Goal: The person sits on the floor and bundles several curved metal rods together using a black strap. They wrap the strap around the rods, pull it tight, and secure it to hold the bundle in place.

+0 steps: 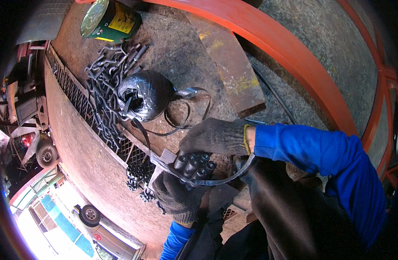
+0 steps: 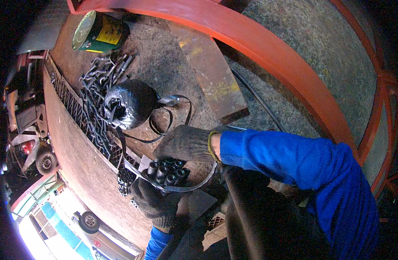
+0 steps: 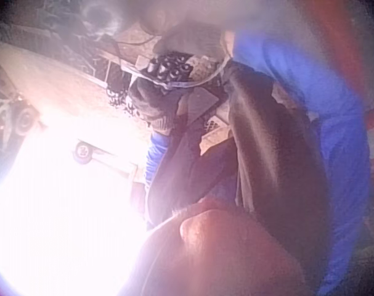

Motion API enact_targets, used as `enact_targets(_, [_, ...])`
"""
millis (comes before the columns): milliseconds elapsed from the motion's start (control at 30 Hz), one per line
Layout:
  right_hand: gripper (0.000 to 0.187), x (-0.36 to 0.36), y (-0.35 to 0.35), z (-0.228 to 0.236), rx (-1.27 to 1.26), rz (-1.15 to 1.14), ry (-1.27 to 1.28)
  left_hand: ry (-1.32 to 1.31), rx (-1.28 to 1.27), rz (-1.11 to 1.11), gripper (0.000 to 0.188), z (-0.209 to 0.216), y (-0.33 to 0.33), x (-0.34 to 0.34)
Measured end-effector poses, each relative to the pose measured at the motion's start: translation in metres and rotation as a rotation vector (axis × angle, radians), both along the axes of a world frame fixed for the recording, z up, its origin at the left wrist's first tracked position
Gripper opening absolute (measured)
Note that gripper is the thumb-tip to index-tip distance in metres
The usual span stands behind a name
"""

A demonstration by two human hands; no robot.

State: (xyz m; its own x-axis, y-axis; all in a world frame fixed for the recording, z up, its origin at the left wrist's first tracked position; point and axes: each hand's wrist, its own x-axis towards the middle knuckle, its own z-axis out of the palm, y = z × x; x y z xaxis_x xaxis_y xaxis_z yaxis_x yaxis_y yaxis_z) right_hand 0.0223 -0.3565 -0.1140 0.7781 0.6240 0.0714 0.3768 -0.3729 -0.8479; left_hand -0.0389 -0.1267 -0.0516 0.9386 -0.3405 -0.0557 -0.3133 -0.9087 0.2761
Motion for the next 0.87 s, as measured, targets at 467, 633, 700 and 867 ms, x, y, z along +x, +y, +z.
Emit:
enact_targets(467, [0.031, 0.000, 0.016, -0.019, 0.158, -0.056, -0.134, 0.193, -0.254, 0.058, 0.102, -0.002, -0.011, 0.008])
enact_targets(633, [0.031, -0.002, 0.017, -0.013, 0.130, -0.083, -0.233, 0.060, -0.066, -0.046, 0.101, -0.002, -0.008, 0.002])
enact_targets(700, [0.032, -0.002, 0.018, -0.009, 0.097, -0.067, -0.162, 0.122, -0.073, -0.006, 0.100, -0.004, -0.006, -0.001])
enact_targets(867, [0.029, -0.003, 0.014, -0.003, 0.019, -0.043, -0.144, -0.092, 0.028, -0.152, 0.101, -0.008, -0.005, 0.000])
